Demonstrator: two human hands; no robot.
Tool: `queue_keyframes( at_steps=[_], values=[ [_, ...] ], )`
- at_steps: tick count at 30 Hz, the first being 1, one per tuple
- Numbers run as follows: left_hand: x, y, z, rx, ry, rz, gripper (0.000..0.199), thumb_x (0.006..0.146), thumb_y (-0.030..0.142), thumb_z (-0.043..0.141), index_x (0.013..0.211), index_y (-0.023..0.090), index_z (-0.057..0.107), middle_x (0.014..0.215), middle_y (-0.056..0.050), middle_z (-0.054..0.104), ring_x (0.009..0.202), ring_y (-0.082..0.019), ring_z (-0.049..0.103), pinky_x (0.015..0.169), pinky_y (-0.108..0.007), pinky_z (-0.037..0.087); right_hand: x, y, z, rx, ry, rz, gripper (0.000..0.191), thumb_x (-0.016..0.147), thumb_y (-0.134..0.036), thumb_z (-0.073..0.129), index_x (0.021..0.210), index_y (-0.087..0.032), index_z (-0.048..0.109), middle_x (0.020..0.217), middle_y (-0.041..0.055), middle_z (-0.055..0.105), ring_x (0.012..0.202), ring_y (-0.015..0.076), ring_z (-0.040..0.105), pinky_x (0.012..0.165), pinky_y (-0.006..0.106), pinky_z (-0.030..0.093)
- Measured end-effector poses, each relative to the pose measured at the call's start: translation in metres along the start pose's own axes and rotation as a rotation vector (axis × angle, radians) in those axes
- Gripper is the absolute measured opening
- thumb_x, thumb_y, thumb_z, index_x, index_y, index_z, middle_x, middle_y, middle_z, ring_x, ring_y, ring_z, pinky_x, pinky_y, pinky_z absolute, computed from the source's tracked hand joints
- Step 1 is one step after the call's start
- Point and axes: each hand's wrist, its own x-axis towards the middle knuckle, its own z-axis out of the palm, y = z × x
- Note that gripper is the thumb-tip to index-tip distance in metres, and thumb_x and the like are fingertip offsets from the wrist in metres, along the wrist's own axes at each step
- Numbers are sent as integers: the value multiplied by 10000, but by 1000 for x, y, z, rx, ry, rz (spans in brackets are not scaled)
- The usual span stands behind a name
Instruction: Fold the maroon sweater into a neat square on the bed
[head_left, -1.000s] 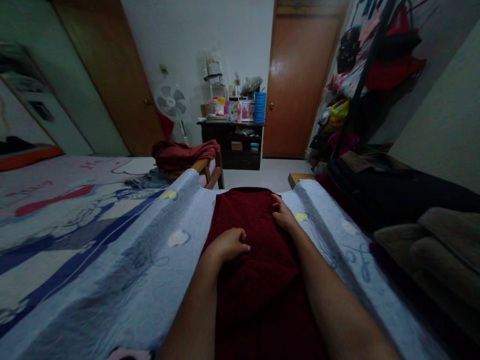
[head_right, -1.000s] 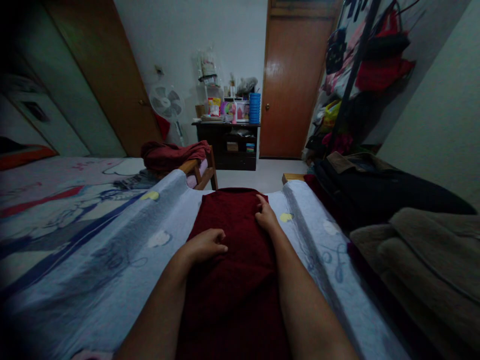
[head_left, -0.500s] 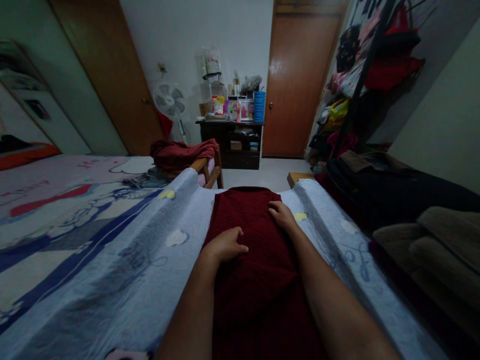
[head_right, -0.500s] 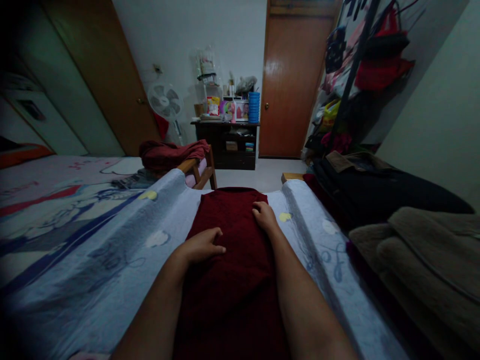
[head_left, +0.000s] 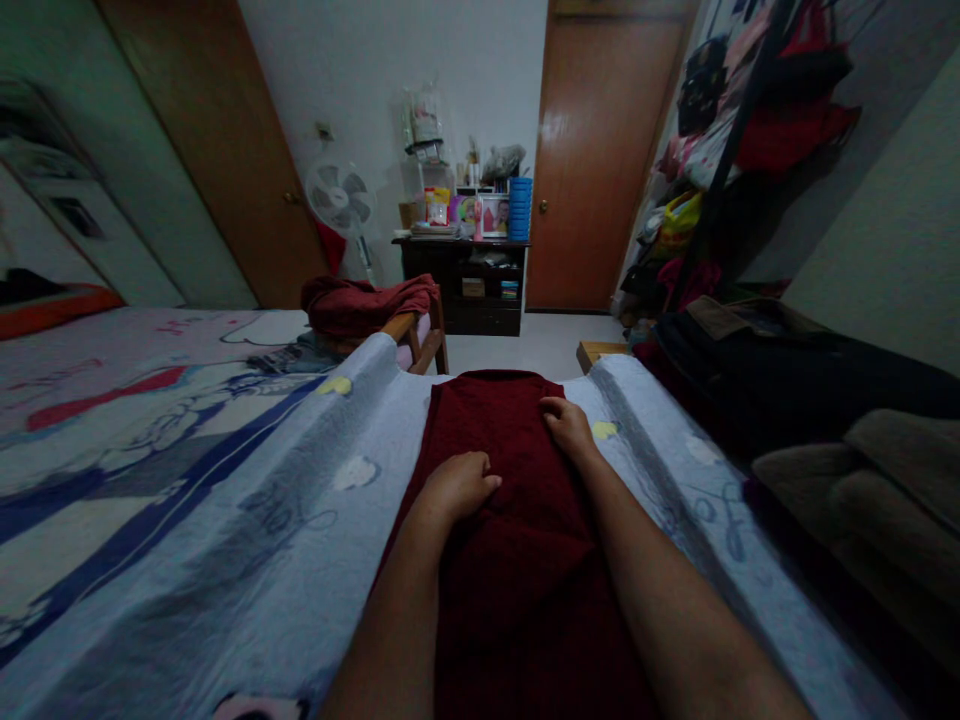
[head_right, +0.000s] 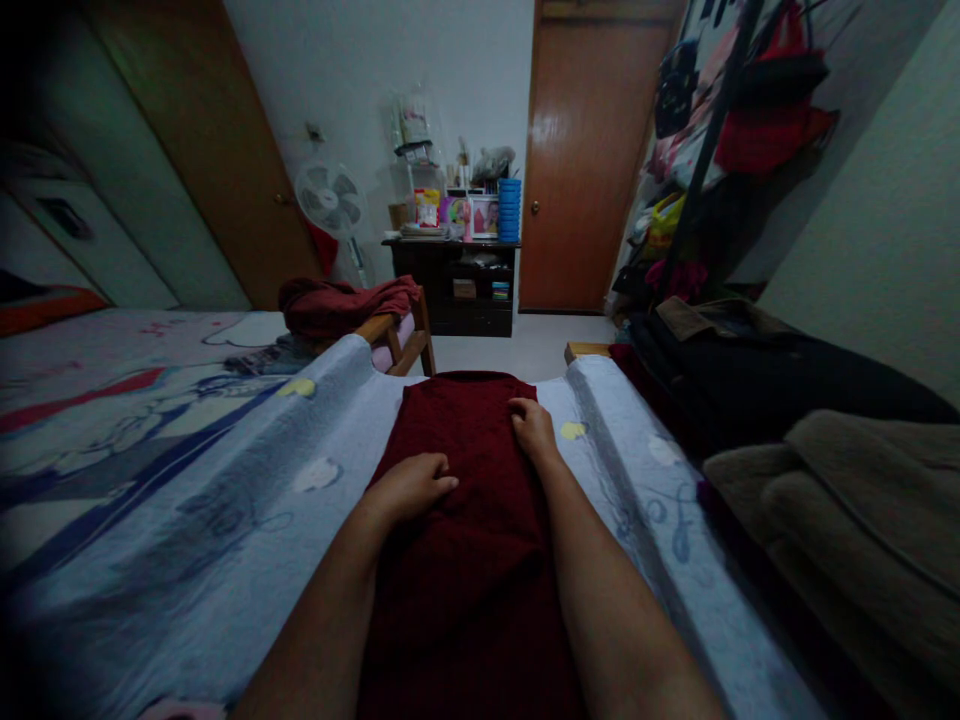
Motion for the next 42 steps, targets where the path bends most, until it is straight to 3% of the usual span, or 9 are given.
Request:
queue_keyframes(
  at_steps=[4,12,20,22,25,28,32,36,42],
  values=[
    [-1,-1,1,-23,3,5,64,760,261,586,787,208,564,874,-32,669,794,-185,602,652,-267,377,-1,-1,0,-8,-20,-20,583,689,-7,434,1220,-172,609,1228,54,639,1147,157,570,1054,308,390],
    [-1,-7,3,-146,-48,6,256,689,194,664,919,211,552,913,-2,650,830,-163,589,687,-235,396,0,-2,-1,-32,-2,-31,632,728,-39,402,1343,-155,484,1363,90,528,1264,168,468,1104,348,318],
    [0,-10,3,-54,-85,-41,260,650,183,677,881,216,562,868,-8,648,790,-176,598,660,-249,401,-7,-3,4,-289,-69,60,664,801,-187,532,1436,-247,347,1533,69,303,1316,321,330,1048,511,314],
    [-3,-4,-1,9,-49,-74,261,669,157,640,912,220,567,909,-29,650,833,-196,605,695,-266,418,-9,-5,3,-343,-39,95,668,807,-232,565,1436,-236,339,1528,95,293,1311,342,312,1033,523,312],
    [-9,12,-8,127,131,-97,295,718,126,574,1000,212,567,1036,-80,620,985,-244,581,820,-319,430,-10,-14,-3,-393,45,83,640,793,-264,604,1395,-208,395,1481,128,332,1292,347,312,1032,512,304],
    [-11,32,-11,21,251,81,292,777,119,517,1046,221,566,1112,-73,582,1076,-219,539,949,-314,397,-10,-28,-10,-354,64,-32,476,810,-242,573,1280,-197,516,1338,119,472,1204,294,405,1009,436,340],
    [-6,44,3,-170,121,269,257,821,153,490,1046,236,581,1116,-45,580,1061,-182,550,989,-274,390,-14,-42,-9,-332,-112,-145,253,849,-217,508,1071,-207,629,1132,89,595,1063,231,514,955,360,381],
    [0,36,23,-96,29,122,308,815,247,553,1117,186,561,1157,-97,563,1077,-230,562,970,-309,411,-21,-41,0,-410,-223,-126,350,869,-255,509,1205,-189,582,1296,117,549,1188,245,490,1015,384,338],
    [4,32,31,-34,-9,46,535,807,341,572,1320,215,483,1315,-139,476,1195,-291,526,1003,-343,394,-23,-31,8,-451,-273,-19,544,927,-398,429,1429,-193,377,1538,102,296,1422,271,214,1131,510,126]
  ],
)
